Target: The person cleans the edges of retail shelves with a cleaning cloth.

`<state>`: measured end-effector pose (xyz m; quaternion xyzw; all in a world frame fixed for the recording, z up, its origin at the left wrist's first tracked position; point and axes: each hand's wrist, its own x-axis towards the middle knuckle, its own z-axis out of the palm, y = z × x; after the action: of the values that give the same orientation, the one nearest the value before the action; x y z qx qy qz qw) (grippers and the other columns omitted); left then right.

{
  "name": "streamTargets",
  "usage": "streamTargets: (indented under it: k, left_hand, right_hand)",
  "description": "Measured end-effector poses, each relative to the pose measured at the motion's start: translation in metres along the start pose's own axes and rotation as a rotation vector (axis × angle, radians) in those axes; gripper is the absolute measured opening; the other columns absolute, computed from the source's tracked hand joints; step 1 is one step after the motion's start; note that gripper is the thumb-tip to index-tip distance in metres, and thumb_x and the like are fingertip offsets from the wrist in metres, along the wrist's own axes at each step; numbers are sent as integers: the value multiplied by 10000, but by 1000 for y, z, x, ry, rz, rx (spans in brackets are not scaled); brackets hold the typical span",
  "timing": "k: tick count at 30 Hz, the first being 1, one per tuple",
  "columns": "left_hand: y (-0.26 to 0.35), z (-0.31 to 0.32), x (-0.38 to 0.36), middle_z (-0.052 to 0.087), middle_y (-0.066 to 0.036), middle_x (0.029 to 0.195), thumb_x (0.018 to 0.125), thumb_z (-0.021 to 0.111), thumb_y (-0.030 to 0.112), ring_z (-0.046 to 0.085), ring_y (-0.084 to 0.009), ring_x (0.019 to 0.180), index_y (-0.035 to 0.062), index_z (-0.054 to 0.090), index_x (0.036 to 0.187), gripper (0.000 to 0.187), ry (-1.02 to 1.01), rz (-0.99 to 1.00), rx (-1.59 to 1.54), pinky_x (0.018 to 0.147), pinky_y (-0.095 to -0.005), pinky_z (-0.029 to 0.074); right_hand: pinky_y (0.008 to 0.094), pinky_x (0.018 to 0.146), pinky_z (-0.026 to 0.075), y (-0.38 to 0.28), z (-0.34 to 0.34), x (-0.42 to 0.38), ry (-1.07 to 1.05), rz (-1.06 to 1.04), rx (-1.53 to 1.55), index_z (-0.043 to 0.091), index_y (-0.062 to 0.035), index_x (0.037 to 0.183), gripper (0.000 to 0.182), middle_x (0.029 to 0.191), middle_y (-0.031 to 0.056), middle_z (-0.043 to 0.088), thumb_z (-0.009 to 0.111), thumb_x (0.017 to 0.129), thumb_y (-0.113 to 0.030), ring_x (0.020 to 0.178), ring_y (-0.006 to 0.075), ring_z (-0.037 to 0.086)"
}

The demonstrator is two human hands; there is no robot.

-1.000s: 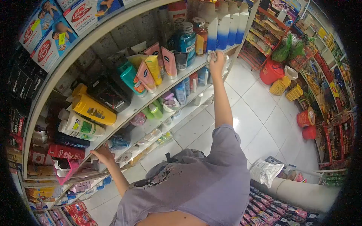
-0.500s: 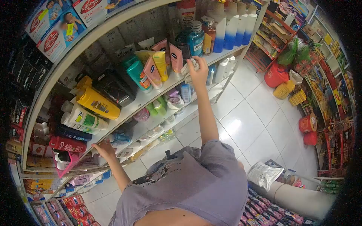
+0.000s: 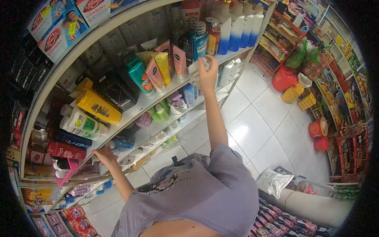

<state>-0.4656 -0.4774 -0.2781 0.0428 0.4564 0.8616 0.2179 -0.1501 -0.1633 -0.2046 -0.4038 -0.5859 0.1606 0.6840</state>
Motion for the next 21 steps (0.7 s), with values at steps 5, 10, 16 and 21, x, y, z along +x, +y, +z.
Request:
streamTargets:
  k: [5, 10, 16, 21]
  left_hand:
    - [-1, 4, 2, 270, -134, 1242, 803, 245, 530, 254, -228, 1146, 10, 211, 1213, 663, 26, -8, -75, 936, -363, 182]
    - [-1, 0, 3, 319, -155, 1195, 809, 257, 509, 315, -253, 1111, -3, 236, 1184, 635, 35, -9, -66, 913, -351, 266]
    - [1, -3, 3, 436, -118, 1060, 803, 338, 484, 450, -203, 911, 17, 360, 1074, 540, 70, -41, -106, 779, -313, 362]
    - [-1, -7, 4, 480, -107, 983, 800, 343, 487, 473, -188, 837, 15, 365, 1067, 543, -42, 26, -109, 719, -286, 383]
  right_hand:
    - [314, 755, 301, 32, -4, -2, 278, 3, -105, 408, 22, 839, 231, 868, 140, 369, 547, 733, -129, 833, 239, 379]
    - [382, 797, 256, 100, 11, 16, 570, 109, -199, 363, 35, 856, 268, 897, 176, 319, 534, 733, -132, 877, 293, 330]
    - [385, 833, 243, 171, -20, 83, 713, 387, -197, 352, 36, 872, 398, 935, 207, 339, 575, 706, -248, 926, 316, 307]
    - [347, 820, 277, 186, -24, 85, 680, 422, -117, 321, 25, 918, 459, 946, 183, 358, 578, 712, -294, 914, 268, 346]
